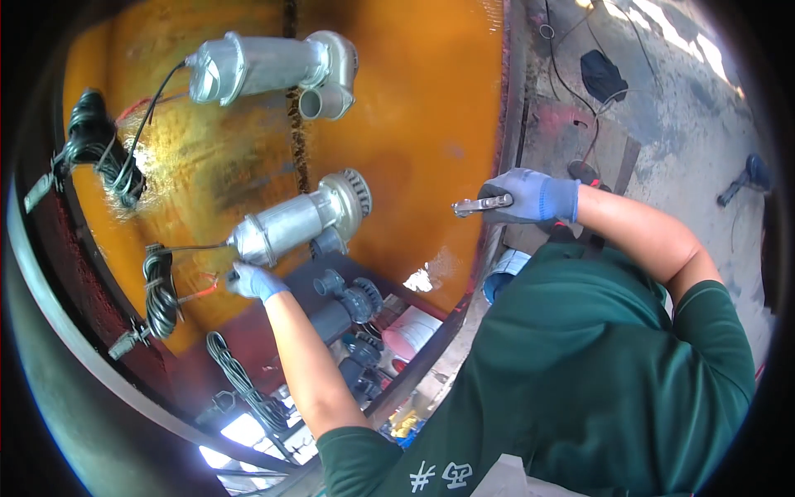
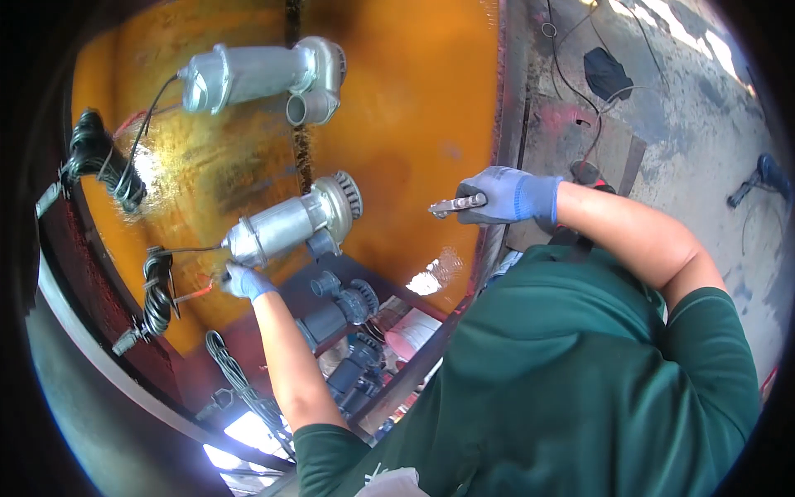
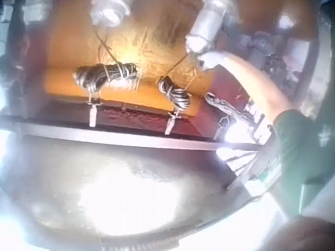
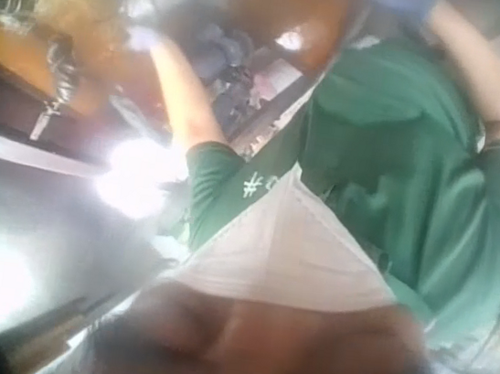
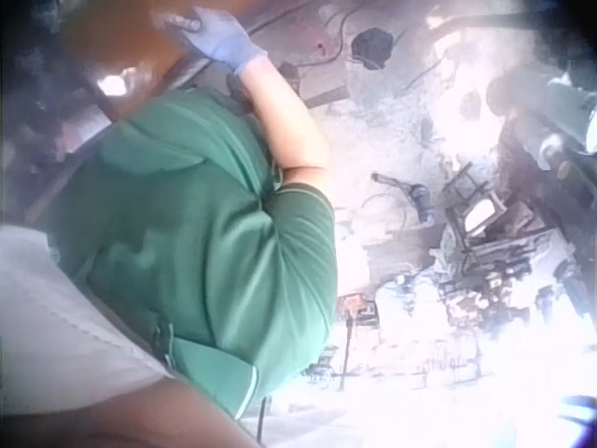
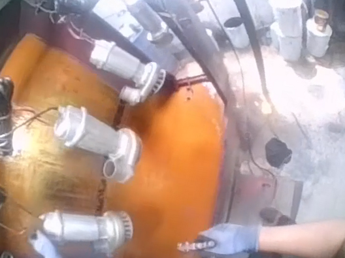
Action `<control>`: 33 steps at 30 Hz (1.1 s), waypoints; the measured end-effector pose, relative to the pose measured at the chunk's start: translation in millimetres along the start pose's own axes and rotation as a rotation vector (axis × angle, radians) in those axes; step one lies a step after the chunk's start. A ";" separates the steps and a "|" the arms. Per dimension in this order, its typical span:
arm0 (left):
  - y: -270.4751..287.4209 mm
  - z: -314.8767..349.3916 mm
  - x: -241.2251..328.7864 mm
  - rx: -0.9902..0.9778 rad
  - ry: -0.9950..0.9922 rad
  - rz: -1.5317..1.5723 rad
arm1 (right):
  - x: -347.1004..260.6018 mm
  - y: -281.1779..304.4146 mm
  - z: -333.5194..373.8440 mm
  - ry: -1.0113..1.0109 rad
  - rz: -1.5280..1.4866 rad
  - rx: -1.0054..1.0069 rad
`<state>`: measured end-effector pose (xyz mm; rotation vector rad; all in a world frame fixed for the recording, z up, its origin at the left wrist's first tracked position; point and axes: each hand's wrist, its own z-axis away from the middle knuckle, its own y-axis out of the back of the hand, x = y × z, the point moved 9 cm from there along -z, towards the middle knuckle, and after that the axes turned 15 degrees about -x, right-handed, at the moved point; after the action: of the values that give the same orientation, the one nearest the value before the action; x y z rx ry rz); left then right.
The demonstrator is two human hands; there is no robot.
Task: The person uses a spray gun to paint grey pump housings that are hanging from hooks, while using their left hand to rotate the items and cables to ensure full coverage.
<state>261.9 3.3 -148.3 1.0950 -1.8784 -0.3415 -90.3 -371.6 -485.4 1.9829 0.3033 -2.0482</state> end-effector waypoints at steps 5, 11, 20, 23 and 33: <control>7.5 -29.0 -29.5 -0.035 -0.176 0.151 | 3.2 25.5 -4.8 -0.068 -0.100 0.325; 9.2 -48.7 -38.8 -0.079 -0.122 0.159 | -38.9 7.7 -24.9 0.032 0.119 0.009; 7.5 -30.4 -54.8 -0.176 0.100 0.408 | -58.1 -8.3 -46.0 0.053 0.121 -0.099; 13.4 -11.3 -33.1 -0.239 0.014 0.331 | -46.5 10.9 -42.4 -0.016 0.060 0.141; -15.6 89.5 73.2 -0.406 -0.180 0.279 | -40.8 -15.7 -53.5 -0.030 0.078 -0.091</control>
<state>183.4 -81.2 -165.7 0.5373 -1.9746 -0.6424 -44.3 -336.8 -447.4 1.8797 0.3022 -1.9781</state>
